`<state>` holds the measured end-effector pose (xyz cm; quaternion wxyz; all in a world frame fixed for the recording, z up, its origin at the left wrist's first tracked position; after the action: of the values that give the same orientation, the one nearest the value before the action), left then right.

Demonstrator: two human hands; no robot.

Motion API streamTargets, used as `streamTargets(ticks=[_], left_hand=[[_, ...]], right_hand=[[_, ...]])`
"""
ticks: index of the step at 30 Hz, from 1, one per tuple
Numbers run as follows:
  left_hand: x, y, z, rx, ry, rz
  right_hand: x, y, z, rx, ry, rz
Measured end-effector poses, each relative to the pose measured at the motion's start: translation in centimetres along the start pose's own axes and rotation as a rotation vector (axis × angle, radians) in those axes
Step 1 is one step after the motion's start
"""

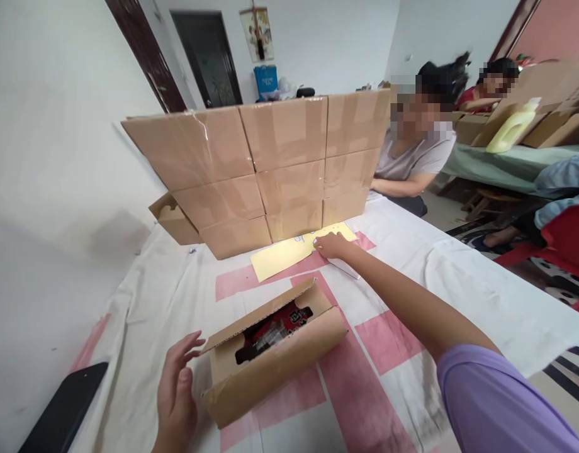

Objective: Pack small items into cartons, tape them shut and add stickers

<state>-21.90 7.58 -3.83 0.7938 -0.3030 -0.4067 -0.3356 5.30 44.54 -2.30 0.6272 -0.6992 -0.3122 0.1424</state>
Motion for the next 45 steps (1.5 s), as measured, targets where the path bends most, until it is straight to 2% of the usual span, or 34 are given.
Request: streamTargets(ticks=[3, 6, 8, 11, 13, 14, 16, 18, 21, 23, 27, 30, 32, 36, 40, 45], left_hand=[[3.3, -0.4, 1.1, -0.021, 0.146, 0.02], [8.0, -0.1, 3.5, -0.117, 0.327, 0.075], [11.0, 1.6, 5.2, -0.278, 0.406, 0.209], [14.1, 5.6, 6.1, -0.651, 0.458, 0.34], [14.9, 7.8, 5.6, -0.862, 0.439, 0.384], [15.0, 8.4, 5.3, -0.922, 0.411, 0.404], [14.7, 9.0, 5.0, -0.968, 0.35, 0.434], [14.4, 9.2, 5.0, -0.997, 0.305, 0.443], [14.0, 9.6, 5.3, -1.04, 0.275, 0.422], [13.7, 10.0, 5.9, -1.026, 0.259, 0.393], [12.8, 11.1, 6.8, -0.949, 0.246, 0.379], [12.4, 11.6, 6.7, -0.926, 0.288, 0.344], [12.2, 11.7, 6.2, -0.951, 0.323, 0.312], [12.3, 11.7, 5.2, -0.955, 0.442, 0.293], [12.4, 11.6, 4.9, -0.859, 0.493, 0.333], [13.5, 11.5, 4.6, -0.737, 0.565, 0.463]], right_hand=[[-0.9, -2.3, -2.6, 0.171, -0.043, 0.192], [-2.1, -5.8, -8.7, 0.428, -0.14, 0.608], [-3.5, -7.4, -13.4, 0.505, -0.201, 0.78], [-5.9, -9.0, -19.5, 0.641, -0.281, 0.846], [-7.1, -9.5, -22.1, 0.766, -0.264, 0.795], [-7.7, -9.7, -23.0, 0.821, -0.25, 0.753], [-8.9, -9.8, -24.1, 0.895, -0.24, 0.679], [-10.1, -9.7, -24.5, 0.898, -0.247, 0.653], [-11.3, -9.1, -24.1, 0.797, -0.175, 0.675], [-11.6, -8.7, -23.8, 0.735, -0.1, 0.664], [-12.0, -8.5, -23.4, 0.693, -0.011, 0.559], [-12.1, -8.0, -23.2, 0.622, 0.016, 0.52], [-12.1, -7.8, -23.2, 0.584, 0.04, 0.506], [-12.0, -7.4, -23.2, 0.505, 0.104, 0.522], [-12.3, -7.4, -22.9, 0.42, 0.103, 0.527], [-12.6, -7.9, -22.5, 0.381, 0.054, 0.48]])
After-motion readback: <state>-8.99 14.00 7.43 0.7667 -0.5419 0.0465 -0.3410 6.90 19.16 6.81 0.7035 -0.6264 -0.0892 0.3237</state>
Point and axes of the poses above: each hand's wrist, its own z-axis towards the middle knuckle, its own y-axis out of the palm, x = y × z, the point moved 8 cm from there along z, towards the middle knuckle, and after that the axes turned 12 degrees about -z, right-handed, at the moved point
